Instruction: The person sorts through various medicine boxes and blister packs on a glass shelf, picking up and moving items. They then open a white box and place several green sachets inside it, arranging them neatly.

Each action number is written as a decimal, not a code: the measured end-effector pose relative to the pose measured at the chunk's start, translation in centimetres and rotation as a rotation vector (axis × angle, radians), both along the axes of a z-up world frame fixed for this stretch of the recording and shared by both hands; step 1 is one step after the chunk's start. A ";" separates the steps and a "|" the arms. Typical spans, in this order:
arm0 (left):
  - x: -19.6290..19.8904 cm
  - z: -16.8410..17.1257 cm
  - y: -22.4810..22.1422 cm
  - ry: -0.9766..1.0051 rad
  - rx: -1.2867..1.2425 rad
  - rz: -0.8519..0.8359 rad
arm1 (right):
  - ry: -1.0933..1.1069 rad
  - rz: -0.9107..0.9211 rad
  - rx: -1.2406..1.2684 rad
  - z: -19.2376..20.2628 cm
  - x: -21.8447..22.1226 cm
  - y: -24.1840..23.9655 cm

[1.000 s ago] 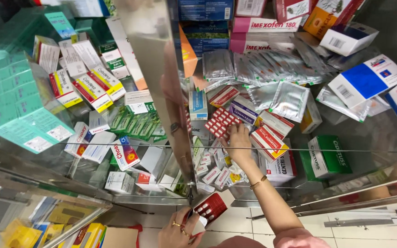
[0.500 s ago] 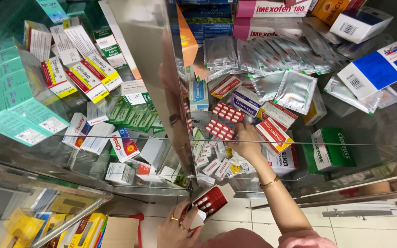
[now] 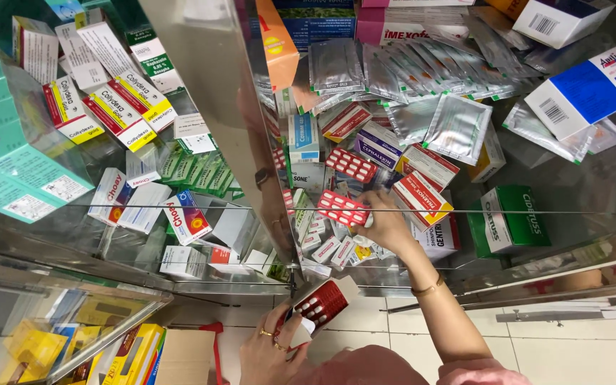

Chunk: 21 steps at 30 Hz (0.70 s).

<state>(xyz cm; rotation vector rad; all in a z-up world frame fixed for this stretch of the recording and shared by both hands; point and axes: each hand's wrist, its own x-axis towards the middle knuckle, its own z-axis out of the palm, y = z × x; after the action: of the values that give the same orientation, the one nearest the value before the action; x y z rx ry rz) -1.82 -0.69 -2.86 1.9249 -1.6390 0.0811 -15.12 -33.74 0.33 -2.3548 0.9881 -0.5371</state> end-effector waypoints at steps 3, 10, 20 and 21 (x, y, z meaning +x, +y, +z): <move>0.1 0.0 0.0 0.014 0.016 0.009 | -0.052 0.003 0.045 -0.5 -0.5 0.1; 0.0 0.5 -0.1 0.014 0.013 0.015 | -0.323 0.076 0.633 1.2 -4.6 1.4; -0.4 0.3 -0.6 -0.014 -0.002 0.009 | 0.003 0.513 0.736 5.8 -3.8 8.2; -0.4 0.2 -0.7 -0.016 -0.006 0.008 | 0.001 0.512 0.731 5.8 -3.4 8.3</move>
<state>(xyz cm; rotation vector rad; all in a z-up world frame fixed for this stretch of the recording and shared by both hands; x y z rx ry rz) -2.24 -1.39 -2.69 1.9312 -1.6397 0.1050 -18.55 -25.45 6.18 -1.8196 0.4280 0.0367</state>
